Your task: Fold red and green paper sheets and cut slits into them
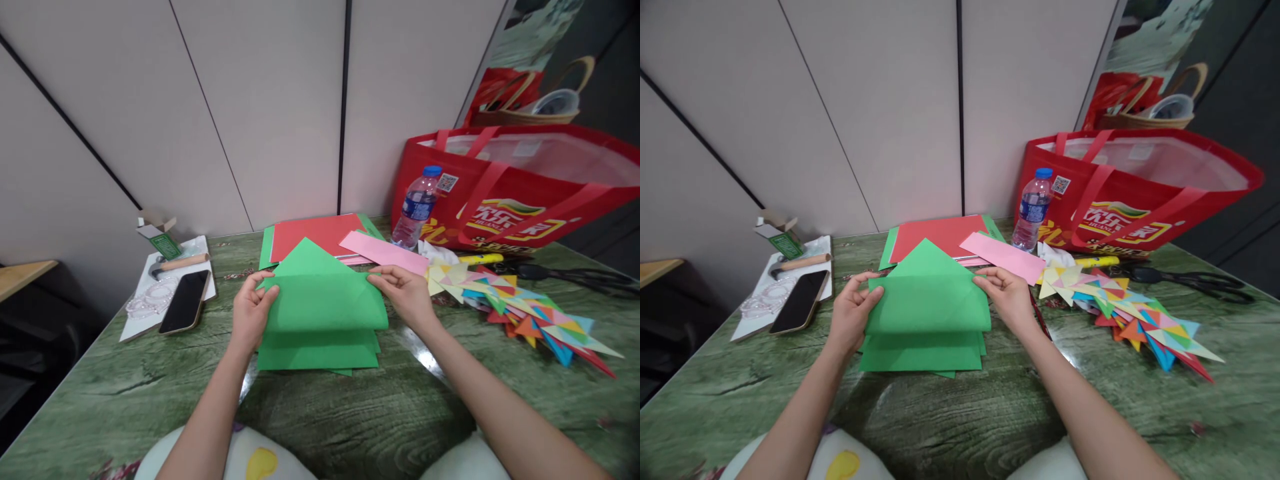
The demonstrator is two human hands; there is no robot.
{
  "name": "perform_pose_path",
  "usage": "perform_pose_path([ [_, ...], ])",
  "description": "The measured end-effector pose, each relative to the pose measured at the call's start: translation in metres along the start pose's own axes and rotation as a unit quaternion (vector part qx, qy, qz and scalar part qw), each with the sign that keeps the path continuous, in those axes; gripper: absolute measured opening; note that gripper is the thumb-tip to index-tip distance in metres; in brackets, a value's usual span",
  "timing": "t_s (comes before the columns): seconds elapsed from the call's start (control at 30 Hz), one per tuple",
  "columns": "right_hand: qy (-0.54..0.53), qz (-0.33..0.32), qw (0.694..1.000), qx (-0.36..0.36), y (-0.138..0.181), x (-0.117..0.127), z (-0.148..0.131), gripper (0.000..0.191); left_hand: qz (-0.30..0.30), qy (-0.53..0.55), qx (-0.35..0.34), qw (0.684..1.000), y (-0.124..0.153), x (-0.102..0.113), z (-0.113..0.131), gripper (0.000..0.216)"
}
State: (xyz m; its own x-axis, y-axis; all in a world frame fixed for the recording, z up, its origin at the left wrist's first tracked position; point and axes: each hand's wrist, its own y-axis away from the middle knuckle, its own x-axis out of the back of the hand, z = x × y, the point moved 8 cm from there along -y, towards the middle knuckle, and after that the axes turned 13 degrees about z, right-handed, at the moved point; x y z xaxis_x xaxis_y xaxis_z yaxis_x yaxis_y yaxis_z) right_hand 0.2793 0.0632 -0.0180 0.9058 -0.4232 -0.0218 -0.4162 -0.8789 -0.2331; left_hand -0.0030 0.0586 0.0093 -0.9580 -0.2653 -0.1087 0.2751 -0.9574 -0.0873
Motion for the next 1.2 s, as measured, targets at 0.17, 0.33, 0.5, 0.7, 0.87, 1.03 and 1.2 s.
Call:
perform_pose_path([
  [0.17, 0.023, -0.054, 0.995, -0.078, 0.004, -0.009, 0.022, 0.032, -0.02, -0.16, 0.016, 0.987, -0.003, 0.004, -0.009, 0.033],
  [0.33, 0.09, -0.134, 0.982, -0.102, 0.015, -0.02, 0.032, 0.03, -0.045, -0.255, 0.007, 0.966, -0.008, 0.011, -0.013, 0.021],
  [0.5, 0.113, -0.148, 0.979, -0.086, 0.02, -0.025, 0.035, 0.028, -0.046, -0.292, -0.005, 0.955, -0.013, 0.017, -0.02, 0.022],
  [0.7, 0.154, -0.162, 0.974, -0.046, 0.016, -0.028, 0.042, 0.028, -0.072, -0.305, 0.012, 0.95, -0.014, 0.016, -0.03, 0.021],
  [0.87, 0.229, -0.162, 0.96, -0.004, 0.013, -0.027, 0.047, 0.027, -0.077, -0.32, 0.027, 0.944, -0.013, 0.016, -0.035, 0.022],
  [1.03, 0.333, -0.154, 0.929, 0.048, 0.016, -0.028, 0.042, 0.014, -0.066, -0.379, 0.024, 0.923, -0.016, 0.021, -0.044, 0.016],
  [1.2, 0.415, -0.156, 0.893, 0.08, 0.019, -0.034, 0.036, 0.011, -0.047, -0.458, -0.025, 0.887, -0.017, 0.022, -0.041, 0.011],
])
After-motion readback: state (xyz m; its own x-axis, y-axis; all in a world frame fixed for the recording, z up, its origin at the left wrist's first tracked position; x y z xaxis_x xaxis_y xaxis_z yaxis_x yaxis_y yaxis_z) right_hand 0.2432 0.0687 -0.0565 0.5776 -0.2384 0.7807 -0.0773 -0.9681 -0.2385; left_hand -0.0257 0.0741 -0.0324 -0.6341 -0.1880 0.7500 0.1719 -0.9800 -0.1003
